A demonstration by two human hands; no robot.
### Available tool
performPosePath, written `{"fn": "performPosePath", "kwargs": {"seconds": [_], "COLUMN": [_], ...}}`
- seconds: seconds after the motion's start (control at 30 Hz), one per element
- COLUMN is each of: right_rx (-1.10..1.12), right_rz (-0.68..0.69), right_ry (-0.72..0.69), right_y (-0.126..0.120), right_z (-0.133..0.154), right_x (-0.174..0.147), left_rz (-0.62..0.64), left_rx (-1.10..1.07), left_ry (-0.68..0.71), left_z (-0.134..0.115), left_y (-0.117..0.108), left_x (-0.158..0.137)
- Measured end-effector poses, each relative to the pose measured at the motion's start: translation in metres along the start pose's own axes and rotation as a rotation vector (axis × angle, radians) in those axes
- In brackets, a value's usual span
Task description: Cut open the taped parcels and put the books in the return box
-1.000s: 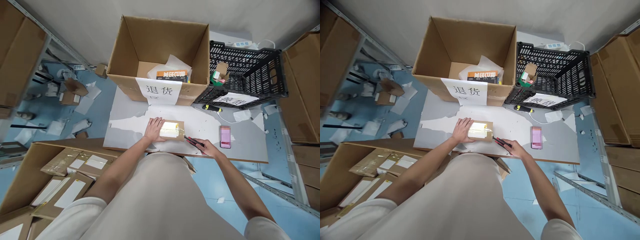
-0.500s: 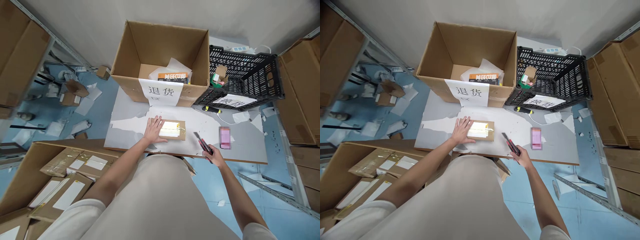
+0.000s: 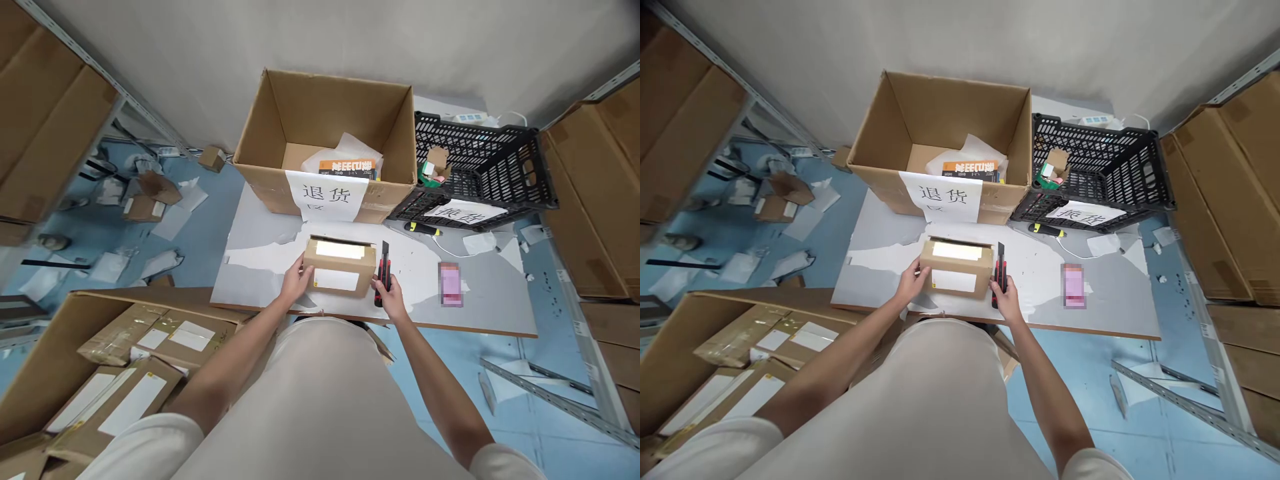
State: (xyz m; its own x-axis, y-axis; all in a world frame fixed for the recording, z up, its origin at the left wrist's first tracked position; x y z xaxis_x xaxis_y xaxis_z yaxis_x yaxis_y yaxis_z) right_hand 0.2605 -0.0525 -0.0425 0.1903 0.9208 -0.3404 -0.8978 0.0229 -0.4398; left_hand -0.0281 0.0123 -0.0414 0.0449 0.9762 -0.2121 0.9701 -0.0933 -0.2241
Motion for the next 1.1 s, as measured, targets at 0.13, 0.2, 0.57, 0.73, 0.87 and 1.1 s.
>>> {"fn": "performPosePath", "kwargs": {"seconds": [0.13, 0.2, 0.57, 0.73, 0.87, 1.1], "right_rx": [-0.032, -0.089, 0.130, 0.056, 0.064, -0.127], "right_rz": [-0.016, -0.017, -0.002, 0.023, -0.027, -0.091], "right_ry": [0.004, 0.020, 0.113, 0.171, 0.148, 0.007], "right_y": [-0.010, -0.008, 0.008, 0.018, 0.011, -0.027], "right_z": [-0.001, -0.005, -0.035, -0.048, -0.032, 0.013], "right_x": [0.002, 0.001, -0.026, -0.048, -0.051, -0.020], "left_rz": [-0.024, 0.006, 0.155, 0.306, 0.250, 0.075], "left_rx": [0.176, 0.226, -0.018, -0.141, -0.177, 0.351], "left_ry": [-0.051, -0.073, -0.157, -0.157, -0.178, -0.051], "left_z": [-0.007, 0.000, 0.064, 0.071, 0.045, -0.023], "left_y": [-0.002, 0.001, -0.015, -0.011, -0.009, -0.018], "left_x": [0.005, 0.002, -0.025, -0.051, -0.054, -0.026]}}
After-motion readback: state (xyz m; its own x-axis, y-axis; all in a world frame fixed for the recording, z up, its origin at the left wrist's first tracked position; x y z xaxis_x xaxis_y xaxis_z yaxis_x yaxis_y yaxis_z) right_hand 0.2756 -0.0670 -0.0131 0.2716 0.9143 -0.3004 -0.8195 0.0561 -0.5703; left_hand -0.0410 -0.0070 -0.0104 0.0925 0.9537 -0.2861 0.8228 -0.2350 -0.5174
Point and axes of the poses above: each hand's wrist, its own x-axis towards the middle knuckle, its own y-axis out of the palm, z = x × y, the point moved 4 cm from there along x, towards the middle knuckle, and after that the axes turned 15 degrees about -x, right-handed, at the moved point
